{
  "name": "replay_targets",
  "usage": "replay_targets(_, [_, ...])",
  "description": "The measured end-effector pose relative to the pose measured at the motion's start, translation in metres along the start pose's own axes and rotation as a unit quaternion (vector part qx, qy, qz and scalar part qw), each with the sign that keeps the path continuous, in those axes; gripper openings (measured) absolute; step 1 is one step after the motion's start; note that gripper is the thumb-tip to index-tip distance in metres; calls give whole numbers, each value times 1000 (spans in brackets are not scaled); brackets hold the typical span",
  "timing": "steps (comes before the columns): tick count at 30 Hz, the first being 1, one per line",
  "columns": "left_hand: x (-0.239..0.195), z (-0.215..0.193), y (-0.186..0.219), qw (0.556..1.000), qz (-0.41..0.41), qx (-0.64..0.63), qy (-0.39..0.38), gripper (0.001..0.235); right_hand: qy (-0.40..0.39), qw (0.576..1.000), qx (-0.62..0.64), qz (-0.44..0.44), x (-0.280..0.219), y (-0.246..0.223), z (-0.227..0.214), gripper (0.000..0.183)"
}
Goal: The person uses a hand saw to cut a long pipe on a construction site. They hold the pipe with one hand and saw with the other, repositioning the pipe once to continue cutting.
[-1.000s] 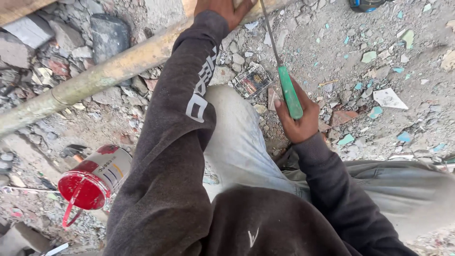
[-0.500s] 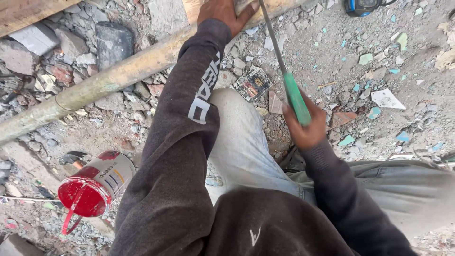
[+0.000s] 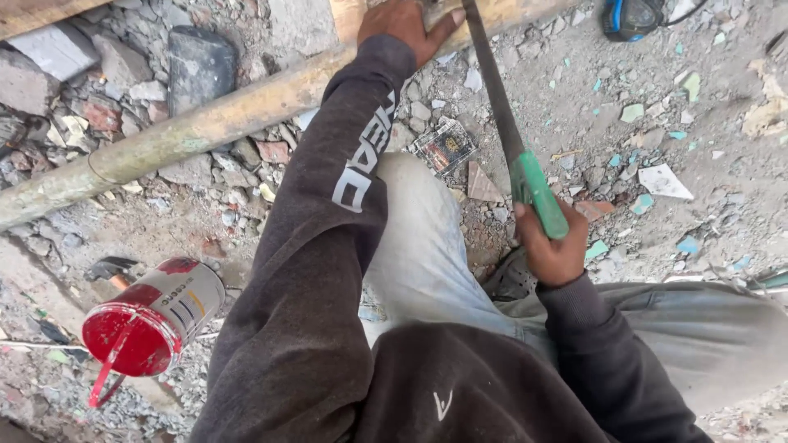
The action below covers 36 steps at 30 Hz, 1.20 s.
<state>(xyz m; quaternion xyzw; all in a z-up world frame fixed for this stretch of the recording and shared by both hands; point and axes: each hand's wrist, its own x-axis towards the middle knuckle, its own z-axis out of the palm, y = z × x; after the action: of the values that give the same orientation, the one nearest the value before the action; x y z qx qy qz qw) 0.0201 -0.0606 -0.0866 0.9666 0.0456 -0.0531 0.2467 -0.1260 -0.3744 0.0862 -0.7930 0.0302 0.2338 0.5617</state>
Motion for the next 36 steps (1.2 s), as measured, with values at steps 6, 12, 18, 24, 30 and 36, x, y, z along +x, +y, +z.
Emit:
replay_targets(6, [-1, 5, -1, 998, 38, -4, 56, 69, 2, 998, 25, -54, 102, 22, 40, 27])
replay_targets(12, [1, 0, 6, 999, -10, 22, 25, 70, -56, 995, 59, -52, 97, 0, 34, 39])
replay_targets(18, [-3, -3, 7, 999, -30, 13, -5, 74, -25, 989, -31, -144, 75, -19, 33, 41])
replay_targets(24, [1, 3, 1, 1000, 0, 12, 3, 74, -25, 999, -31, -19, 6, -29, -1, 40])
replay_targets(30, [-1, 5, -4, 999, 22, -6, 27, 72, -14, 999, 23, -31, 92, -10, 36, 27])
replay_targets(36, [3, 13, -12, 998, 44, 32, 43, 73, -5, 996, -44, -77, 7, -17, 1, 30])
